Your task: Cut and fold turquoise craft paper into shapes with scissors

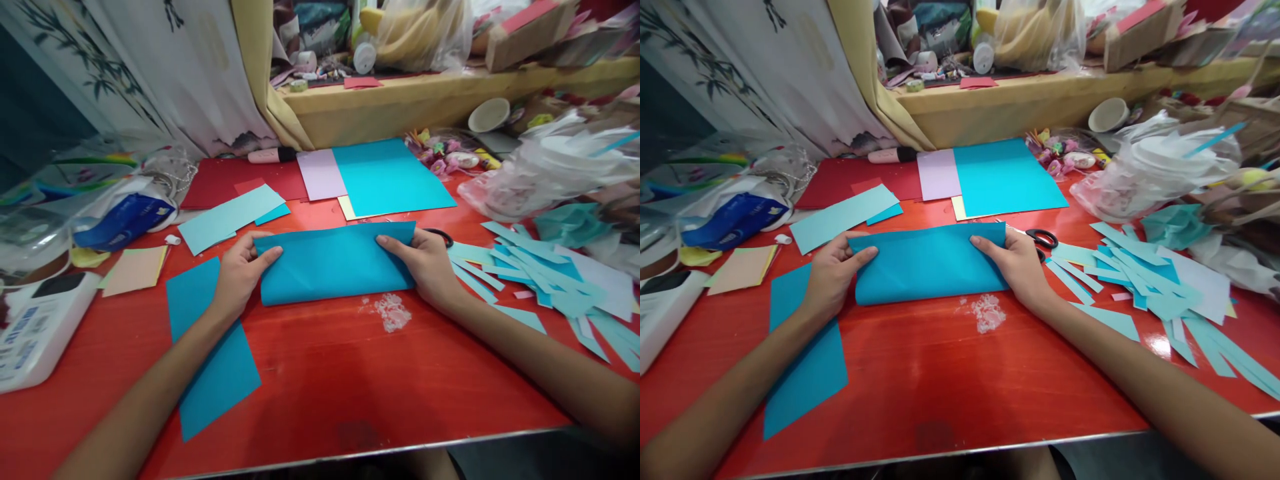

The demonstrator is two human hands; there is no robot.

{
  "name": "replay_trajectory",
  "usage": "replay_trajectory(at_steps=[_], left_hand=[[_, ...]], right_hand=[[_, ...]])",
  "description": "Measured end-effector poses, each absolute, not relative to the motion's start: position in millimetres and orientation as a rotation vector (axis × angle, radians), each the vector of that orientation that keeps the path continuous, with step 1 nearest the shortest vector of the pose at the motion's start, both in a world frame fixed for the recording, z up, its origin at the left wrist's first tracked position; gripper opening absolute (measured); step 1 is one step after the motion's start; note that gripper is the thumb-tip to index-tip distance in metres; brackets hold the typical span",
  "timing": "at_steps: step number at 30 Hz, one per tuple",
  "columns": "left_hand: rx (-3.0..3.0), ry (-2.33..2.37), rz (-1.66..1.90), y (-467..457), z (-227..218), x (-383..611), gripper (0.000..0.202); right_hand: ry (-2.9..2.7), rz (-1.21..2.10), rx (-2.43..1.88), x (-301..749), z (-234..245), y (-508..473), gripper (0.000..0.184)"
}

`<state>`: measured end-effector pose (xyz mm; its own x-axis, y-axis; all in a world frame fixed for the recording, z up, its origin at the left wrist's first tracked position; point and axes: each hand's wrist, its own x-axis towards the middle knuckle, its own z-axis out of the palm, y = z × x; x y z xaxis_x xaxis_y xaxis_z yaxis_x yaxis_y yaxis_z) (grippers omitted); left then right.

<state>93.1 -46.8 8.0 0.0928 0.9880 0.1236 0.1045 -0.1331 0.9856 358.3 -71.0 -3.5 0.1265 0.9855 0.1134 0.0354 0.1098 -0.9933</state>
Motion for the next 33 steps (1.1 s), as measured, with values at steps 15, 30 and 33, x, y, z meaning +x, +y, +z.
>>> replay_trajectory(at_steps=[15, 30, 33], left_hand=[[1.444, 1.159, 1.17, -50.3, 12.1, 97.7, 0.033], [1.455, 1.237, 1.245, -48.9, 6.8, 95.5, 0.027], [1.434, 1.225, 1.257, -49.3, 7.7, 96.4, 0.026]], right_hand=[[-1.232, 0.909, -1.176, 357.3, -5.7, -71.7, 0.016], [-1.216, 0.916, -1.168, 355.0, 0.5, -74.5, 0.019], [-1.212, 0.895, -1.215, 354.5, 1.9, -75.0, 0.021]])
